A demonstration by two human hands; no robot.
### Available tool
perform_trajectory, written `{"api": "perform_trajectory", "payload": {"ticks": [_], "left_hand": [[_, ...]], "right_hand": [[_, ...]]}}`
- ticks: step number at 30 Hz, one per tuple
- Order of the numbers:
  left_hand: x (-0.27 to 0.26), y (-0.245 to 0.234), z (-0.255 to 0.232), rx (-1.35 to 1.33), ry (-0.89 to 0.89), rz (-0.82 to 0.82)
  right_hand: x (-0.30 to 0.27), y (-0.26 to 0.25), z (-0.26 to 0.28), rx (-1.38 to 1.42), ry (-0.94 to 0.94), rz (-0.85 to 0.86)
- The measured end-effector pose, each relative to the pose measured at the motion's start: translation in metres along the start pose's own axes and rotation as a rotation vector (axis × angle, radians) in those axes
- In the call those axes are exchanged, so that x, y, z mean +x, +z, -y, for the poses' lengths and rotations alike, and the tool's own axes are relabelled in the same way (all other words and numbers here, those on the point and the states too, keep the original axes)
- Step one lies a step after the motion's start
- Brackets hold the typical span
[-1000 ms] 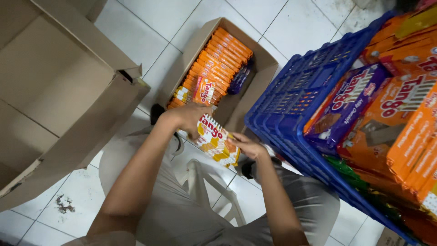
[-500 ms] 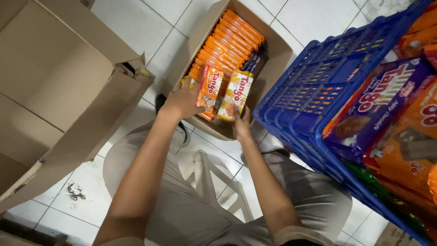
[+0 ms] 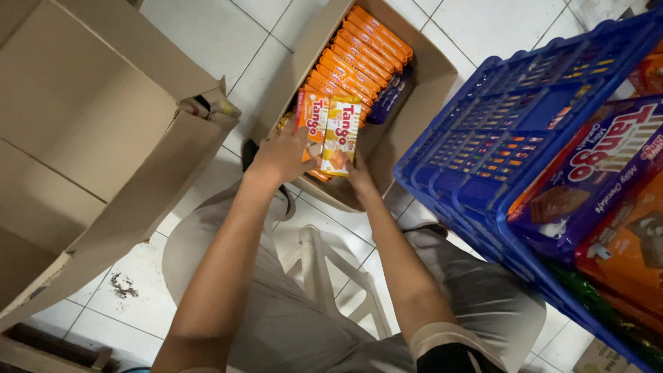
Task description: The person transfers packs of Tango biscuits from a blue crate into a cardboard box. They handle orange, pink, and green packs, placing them into the box and arranging them in neat rows.
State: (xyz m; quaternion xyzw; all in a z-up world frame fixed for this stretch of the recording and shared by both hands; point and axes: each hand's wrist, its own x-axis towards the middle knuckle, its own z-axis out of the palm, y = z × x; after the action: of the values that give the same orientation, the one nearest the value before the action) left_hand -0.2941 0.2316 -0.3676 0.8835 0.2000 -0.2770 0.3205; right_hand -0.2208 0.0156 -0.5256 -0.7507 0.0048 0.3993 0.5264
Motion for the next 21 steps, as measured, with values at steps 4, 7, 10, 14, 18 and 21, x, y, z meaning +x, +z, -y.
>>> {"api": "perform_trajectory", "payload": {"ticks": [4,7,10,14,18,21], "left_hand": [[0.007,0.002,0.001,0.035,-0.01,0.024],[0.014,0.011,0.006,0.065,-0.005,0.029],[0.021,0.016,0.013,0.051,0.02,0.046],[0.042,0.019,0.016,-0.003,0.065,0.044],[0.048,0.016,0.003,-0.038,0.202,-0.118],[0.054,0.011,-0.012,-0.118,0.407,-0.36]], "right_hand": [[0.02,0.004,-0.008,-0.196,-0.034,0.065],[0.011,0.001,0.006,-0.336,-0.093,0.152],[-0.014,-0.015,0.032,-0.387,-0.247,0.201],[-0.111,-0.068,0.125,-0.61,-0.56,-0.02],[-0.264,-0.131,0.237,-0.51,-0.989,-0.205],[-0.336,-0.197,0.212,-0.489,-1.121,-0.411]]}}
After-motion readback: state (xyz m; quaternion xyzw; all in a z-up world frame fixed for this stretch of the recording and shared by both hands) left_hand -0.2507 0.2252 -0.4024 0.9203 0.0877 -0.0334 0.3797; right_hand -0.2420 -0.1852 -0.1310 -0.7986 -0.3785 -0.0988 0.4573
